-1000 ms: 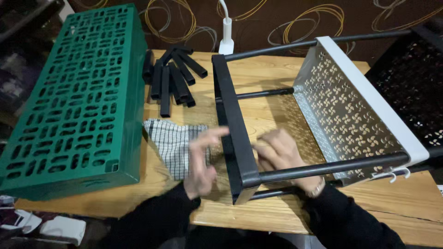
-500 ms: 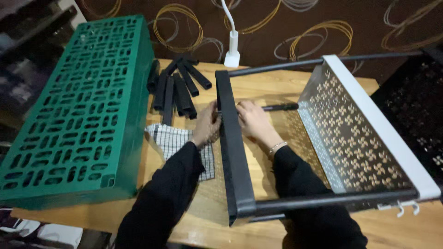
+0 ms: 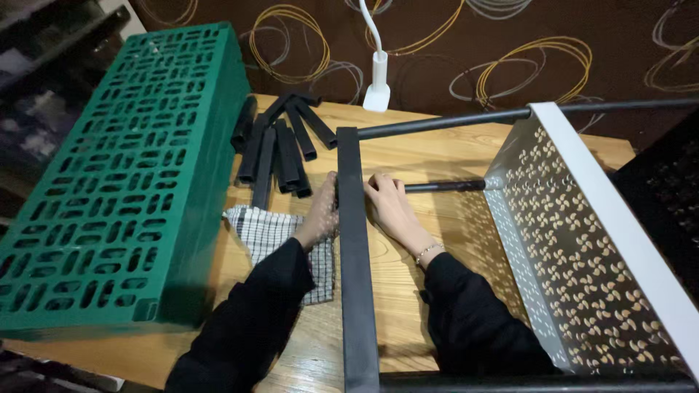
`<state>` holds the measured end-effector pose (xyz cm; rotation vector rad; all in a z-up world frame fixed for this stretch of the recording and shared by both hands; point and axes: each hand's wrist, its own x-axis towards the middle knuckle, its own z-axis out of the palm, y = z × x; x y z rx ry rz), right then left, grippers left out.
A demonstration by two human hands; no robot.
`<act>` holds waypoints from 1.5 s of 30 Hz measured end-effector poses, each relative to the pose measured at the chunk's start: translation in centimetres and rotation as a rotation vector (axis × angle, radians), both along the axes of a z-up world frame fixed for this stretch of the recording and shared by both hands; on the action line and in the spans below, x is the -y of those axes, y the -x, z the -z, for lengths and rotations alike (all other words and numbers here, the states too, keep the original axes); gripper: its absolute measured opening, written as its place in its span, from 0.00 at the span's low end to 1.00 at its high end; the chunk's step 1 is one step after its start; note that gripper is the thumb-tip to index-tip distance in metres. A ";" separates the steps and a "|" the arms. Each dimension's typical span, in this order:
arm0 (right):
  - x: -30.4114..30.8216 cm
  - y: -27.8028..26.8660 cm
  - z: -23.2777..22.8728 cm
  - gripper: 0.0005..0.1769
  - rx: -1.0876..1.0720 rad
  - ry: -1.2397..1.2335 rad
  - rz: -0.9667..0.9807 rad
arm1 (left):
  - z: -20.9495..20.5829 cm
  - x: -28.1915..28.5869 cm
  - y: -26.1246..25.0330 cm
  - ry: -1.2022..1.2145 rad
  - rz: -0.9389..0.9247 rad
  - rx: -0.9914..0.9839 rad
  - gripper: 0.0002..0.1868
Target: The person assembles a small shelving unit by inserting black plastic rods into a white perforated frame and attaching black perforated panels. They wipe the frame and rods with a cloth during assembly and place the finished unit on the table.
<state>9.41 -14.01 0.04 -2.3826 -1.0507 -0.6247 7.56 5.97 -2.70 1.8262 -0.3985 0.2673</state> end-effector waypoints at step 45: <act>1.0 0.4 -1.2 0.21 0.080 -0.063 -0.037 | -1.7 0.6 1.4 -0.488 -0.247 0.266 0.38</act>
